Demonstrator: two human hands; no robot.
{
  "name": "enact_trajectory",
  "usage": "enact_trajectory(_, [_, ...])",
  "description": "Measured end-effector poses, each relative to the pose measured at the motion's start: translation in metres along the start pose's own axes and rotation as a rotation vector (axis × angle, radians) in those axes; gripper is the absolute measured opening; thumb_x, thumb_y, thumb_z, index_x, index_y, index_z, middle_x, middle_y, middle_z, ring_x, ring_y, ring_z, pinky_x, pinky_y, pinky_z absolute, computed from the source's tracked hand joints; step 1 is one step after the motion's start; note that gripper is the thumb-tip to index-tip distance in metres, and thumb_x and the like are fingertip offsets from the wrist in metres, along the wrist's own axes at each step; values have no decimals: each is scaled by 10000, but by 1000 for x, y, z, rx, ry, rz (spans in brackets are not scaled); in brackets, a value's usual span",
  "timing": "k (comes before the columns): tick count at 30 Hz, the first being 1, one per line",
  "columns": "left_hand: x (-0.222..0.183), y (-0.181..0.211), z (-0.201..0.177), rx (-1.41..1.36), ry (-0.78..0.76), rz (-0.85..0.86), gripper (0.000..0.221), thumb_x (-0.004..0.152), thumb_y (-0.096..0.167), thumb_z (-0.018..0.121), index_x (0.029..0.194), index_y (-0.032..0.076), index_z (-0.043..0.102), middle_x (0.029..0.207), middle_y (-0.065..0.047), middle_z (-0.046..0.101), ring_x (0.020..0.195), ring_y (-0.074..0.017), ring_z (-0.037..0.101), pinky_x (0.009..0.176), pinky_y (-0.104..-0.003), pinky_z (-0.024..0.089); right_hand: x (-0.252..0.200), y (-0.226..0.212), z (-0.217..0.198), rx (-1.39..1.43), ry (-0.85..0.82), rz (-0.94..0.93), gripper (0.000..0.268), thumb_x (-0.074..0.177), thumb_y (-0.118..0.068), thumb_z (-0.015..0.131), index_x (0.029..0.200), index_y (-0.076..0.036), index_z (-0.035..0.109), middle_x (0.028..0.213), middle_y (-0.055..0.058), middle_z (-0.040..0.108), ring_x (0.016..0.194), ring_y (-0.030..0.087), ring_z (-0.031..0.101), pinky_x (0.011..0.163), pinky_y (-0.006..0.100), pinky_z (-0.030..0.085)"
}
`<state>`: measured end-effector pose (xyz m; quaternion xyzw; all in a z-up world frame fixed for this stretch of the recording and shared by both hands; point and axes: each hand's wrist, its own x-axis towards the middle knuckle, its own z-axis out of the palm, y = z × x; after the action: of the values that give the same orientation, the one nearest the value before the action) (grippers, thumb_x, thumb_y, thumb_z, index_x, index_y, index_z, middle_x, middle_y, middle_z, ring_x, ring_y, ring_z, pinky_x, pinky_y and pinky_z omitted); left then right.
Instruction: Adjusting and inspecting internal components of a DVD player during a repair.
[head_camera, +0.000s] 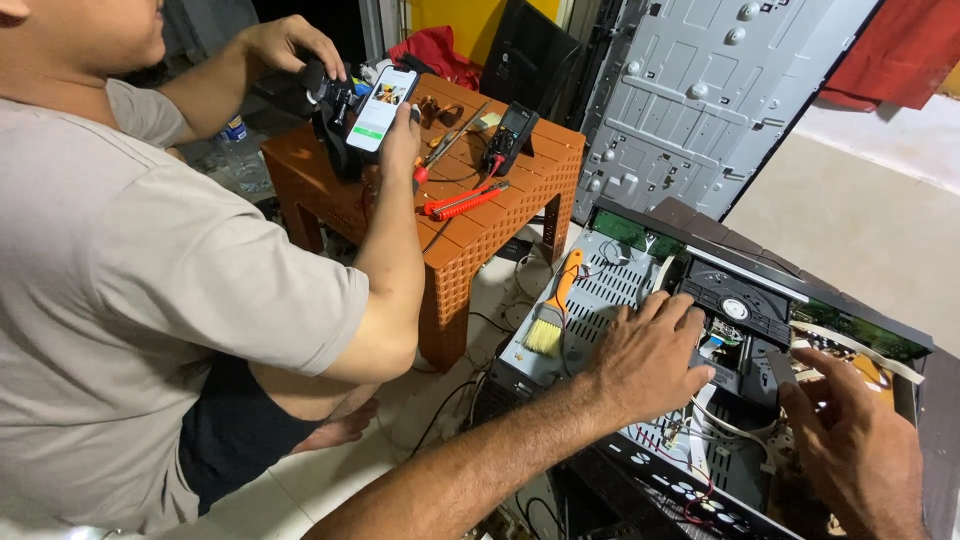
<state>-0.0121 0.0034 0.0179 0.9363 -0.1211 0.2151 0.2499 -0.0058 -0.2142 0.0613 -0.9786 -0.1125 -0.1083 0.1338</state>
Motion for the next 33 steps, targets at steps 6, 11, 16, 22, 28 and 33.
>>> enact_trajectory(6, [-1, -2, 2, -9, -11, 2, 388, 897, 315, 580, 1073, -17, 678, 1263, -214, 514, 1183, -336, 468, 896, -553, 406, -2, -6, -5, 31, -23, 18, 435, 989, -184, 706, 1420, -171, 650, 979, 109, 805, 683, 227, 765, 570, 350, 619])
enact_trajectory(11, [-1, -2, 3, 1, -26, -26, 432, 890, 326, 577, 1136, -24, 636, 1280, -223, 504, 1180, -353, 479, 888, -572, 409, -1, -3, -4, 13, -29, 9, 435, 991, -202, 699, 1422, -184, 639, 967, 96, 810, 676, 215, 770, 581, 342, 627])
enact_trajectory(16, [-2, -1, 0, -20, -41, -41, 382, 888, 316, 580, 1074, -15, 630, 1304, -245, 509, 1166, -360, 493, 874, -575, 417, -2, -5, -4, 11, -33, 20, 441, 996, -194, 697, 1433, -178, 640, 948, 93, 812, 652, 219, 755, 582, 353, 605])
enact_trajectory(22, [-1, -1, 0, -20, -2, -27, 486, 906, 357, 567, 1204, -26, 575, 1218, -201, 540, 1083, -319, 514, 873, -539, 436, -2, -3, -2, -32, -36, 27, 450, 993, -207, 710, 1438, -213, 641, 955, 82, 823, 629, 228, 770, 578, 362, 621])
enact_trajectory(28, [-2, 1, -2, -32, 8, -13, 496, 940, 393, 539, 1196, -28, 592, 1140, -203, 598, 1019, -315, 546, 823, -518, 445, -3, -3, -3, -21, -18, 11, 449, 986, -187, 721, 1430, -186, 658, 914, 87, 803, 632, 220, 736, 591, 353, 596])
enact_trajectory(33, [-2, 3, -6, -66, -59, -71, 480, 924, 396, 538, 1097, -41, 635, 1548, -309, 365, 1363, -453, 412, 1044, -771, 318, -6, -3, -3, 10, -7, 15, 442, 991, -204, 716, 1429, -173, 668, 903, 99, 795, 616, 238, 704, 571, 377, 568])
